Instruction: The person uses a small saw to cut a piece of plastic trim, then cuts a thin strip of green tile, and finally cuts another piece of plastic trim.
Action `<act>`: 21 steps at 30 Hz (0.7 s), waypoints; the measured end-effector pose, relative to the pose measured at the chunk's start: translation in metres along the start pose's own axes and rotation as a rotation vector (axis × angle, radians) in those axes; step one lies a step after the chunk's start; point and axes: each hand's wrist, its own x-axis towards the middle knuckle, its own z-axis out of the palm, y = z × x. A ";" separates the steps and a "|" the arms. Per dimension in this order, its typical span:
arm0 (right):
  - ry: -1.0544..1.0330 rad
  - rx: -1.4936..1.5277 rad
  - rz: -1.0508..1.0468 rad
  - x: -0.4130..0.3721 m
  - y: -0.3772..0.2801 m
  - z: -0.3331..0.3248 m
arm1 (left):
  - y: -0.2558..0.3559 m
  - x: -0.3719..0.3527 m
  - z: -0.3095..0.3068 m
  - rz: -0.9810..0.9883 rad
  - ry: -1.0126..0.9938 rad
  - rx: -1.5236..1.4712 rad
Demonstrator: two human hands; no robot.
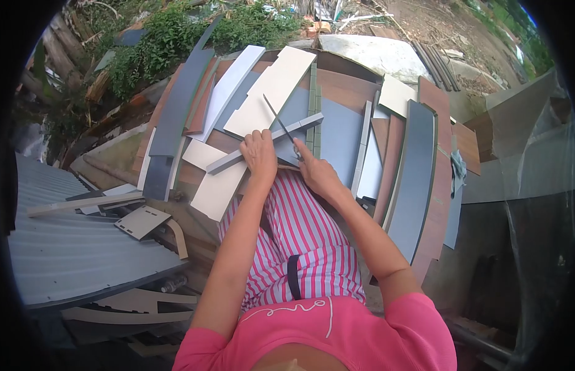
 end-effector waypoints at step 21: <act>0.016 -0.032 0.119 -0.018 -0.008 0.004 | 0.015 -0.009 -0.001 0.019 -0.022 -0.031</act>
